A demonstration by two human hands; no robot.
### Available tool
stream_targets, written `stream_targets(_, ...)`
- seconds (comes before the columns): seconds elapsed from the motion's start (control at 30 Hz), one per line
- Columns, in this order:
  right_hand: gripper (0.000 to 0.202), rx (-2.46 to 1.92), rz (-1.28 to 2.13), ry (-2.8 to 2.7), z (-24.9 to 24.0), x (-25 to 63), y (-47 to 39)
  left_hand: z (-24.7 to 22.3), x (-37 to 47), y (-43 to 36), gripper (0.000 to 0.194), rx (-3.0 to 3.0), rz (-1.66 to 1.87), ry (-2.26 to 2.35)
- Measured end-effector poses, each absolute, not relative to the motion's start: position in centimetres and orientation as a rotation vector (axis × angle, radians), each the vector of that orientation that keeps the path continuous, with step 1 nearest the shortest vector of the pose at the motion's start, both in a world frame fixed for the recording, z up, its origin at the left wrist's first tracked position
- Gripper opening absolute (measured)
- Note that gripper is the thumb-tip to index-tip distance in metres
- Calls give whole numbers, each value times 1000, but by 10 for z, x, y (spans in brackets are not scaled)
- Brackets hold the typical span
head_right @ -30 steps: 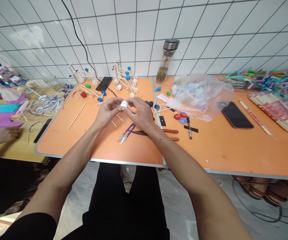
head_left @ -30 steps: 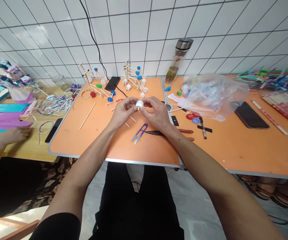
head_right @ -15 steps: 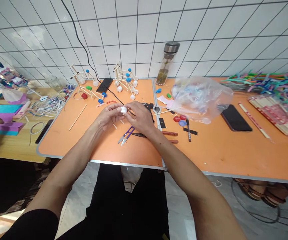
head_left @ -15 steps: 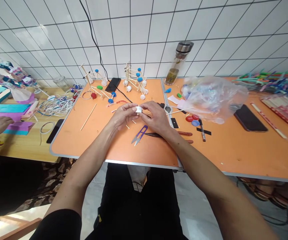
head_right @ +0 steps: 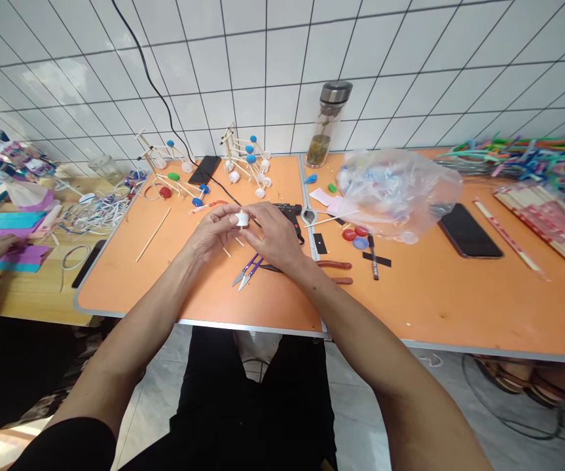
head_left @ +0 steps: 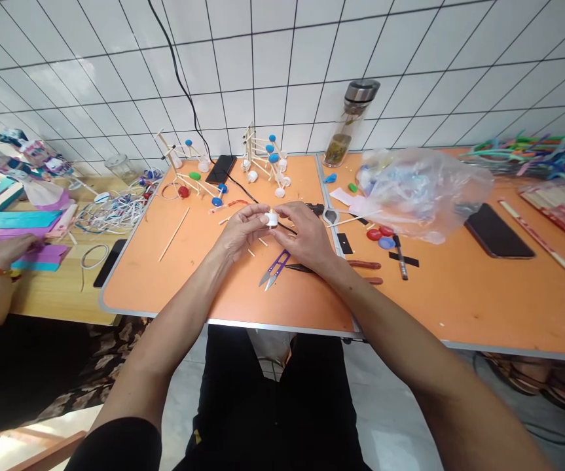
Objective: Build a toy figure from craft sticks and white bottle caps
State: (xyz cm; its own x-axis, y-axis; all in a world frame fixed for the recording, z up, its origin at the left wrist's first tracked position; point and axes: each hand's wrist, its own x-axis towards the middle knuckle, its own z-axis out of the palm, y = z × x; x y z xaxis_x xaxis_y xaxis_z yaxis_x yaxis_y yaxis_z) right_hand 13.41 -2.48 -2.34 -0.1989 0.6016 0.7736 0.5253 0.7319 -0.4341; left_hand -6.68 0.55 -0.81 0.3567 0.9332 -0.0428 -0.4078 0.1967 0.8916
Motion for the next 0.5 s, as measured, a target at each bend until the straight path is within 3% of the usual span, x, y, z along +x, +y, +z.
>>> stream_targets(0.5,20,-848,66,-1861,-26,137,-21,-7,-62,1,59,910,1021,708)
